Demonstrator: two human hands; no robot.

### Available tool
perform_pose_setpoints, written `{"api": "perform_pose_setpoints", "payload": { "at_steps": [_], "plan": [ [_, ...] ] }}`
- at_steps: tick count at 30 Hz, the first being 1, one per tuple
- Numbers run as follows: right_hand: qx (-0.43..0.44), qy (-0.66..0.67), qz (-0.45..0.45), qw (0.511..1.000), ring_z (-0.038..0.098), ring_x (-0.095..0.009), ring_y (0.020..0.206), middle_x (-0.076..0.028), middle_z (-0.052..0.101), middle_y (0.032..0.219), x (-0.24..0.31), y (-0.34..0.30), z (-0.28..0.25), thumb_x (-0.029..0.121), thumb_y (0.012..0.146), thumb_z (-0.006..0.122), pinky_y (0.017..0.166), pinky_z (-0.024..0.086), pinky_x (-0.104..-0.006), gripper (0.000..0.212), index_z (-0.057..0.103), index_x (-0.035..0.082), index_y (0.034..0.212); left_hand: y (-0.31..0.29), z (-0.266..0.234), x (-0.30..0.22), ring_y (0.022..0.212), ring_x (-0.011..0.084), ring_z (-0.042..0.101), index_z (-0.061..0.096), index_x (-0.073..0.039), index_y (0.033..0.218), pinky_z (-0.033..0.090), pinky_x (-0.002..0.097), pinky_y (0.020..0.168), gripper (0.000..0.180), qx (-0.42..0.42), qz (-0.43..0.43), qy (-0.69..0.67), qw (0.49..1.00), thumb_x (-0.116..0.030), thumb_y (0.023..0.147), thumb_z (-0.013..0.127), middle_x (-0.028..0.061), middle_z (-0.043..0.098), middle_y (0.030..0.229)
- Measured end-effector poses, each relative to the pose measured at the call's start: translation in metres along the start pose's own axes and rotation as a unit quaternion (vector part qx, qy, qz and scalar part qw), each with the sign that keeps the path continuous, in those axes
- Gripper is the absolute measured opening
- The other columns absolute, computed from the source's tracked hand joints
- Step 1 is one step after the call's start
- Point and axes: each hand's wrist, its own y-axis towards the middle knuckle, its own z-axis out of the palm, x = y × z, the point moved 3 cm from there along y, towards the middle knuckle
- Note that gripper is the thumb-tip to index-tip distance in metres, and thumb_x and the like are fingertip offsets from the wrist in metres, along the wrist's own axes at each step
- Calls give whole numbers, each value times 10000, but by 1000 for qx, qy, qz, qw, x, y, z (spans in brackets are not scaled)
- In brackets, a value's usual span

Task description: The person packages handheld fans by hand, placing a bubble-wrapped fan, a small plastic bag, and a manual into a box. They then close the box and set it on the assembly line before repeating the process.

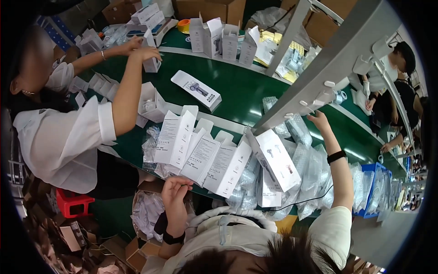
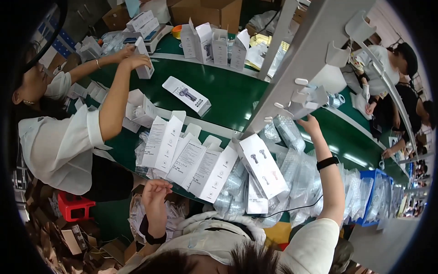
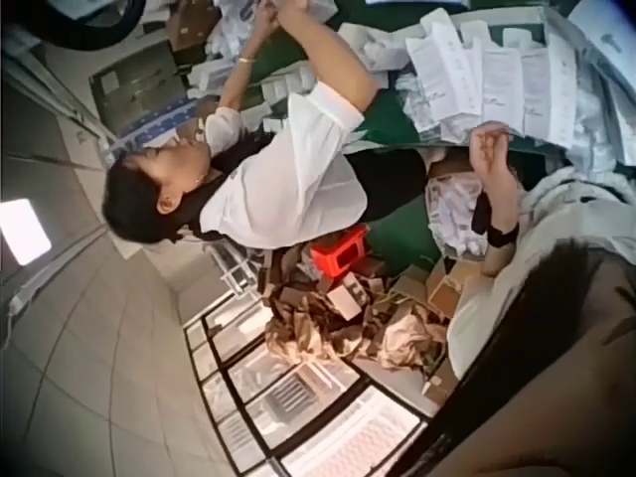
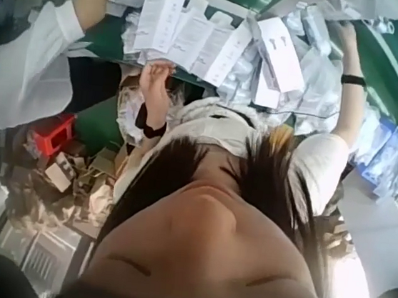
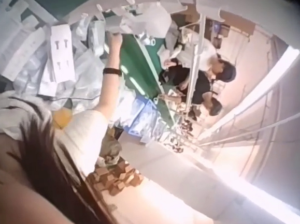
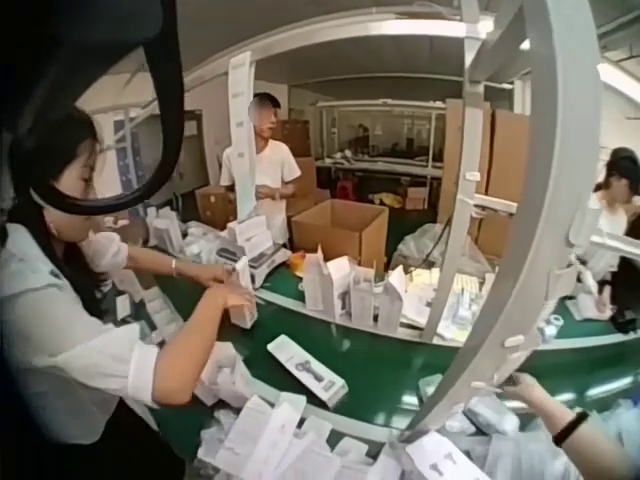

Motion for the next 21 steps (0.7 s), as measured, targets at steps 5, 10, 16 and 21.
{"api": "perform_pose_setpoints", "payload": {
  "at_steps": [5,10,16,21],
  "plan": [
    [102,-168,-168,966,455,-336,1083,-257,370,1242,101,-144,40,411,692,659,893,379,-344,856,240,-53,1277,16,16,22,844,156,515,477,-2,880,414,256,708,171,121,-55,55,990,74,731,441,88,526,892],
    [114,-271,-93,951,466,-398,968,-239,377,1180,104,-199,72,347,592,717,853,396,-395,992,144,-31,1309,7,52,34,985,180,468,416,-21,1010,415,285,786,304,268,-111,37,956,85,730,465,108,469,1035],
    [1,-258,-154,954,451,-355,928,-197,375,1124,149,-305,32,229,545,733,794,404,-434,961,191,-19,1299,-18,92,45,1089,212,393,181,-68,1263,368,307,884,699,283,-185,-42,940,23,705,591,124,369,1158],
    [9,108,-280,954,479,-302,879,-173,419,1078,133,-331,32,151,613,712,735,431,-385,776,312,7,1262,-20,126,51,1110,239,372,72,-72,1303,346,327,911,856,258,-78,-38,962,-43,684,662,153,355,1193]
  ]
}}
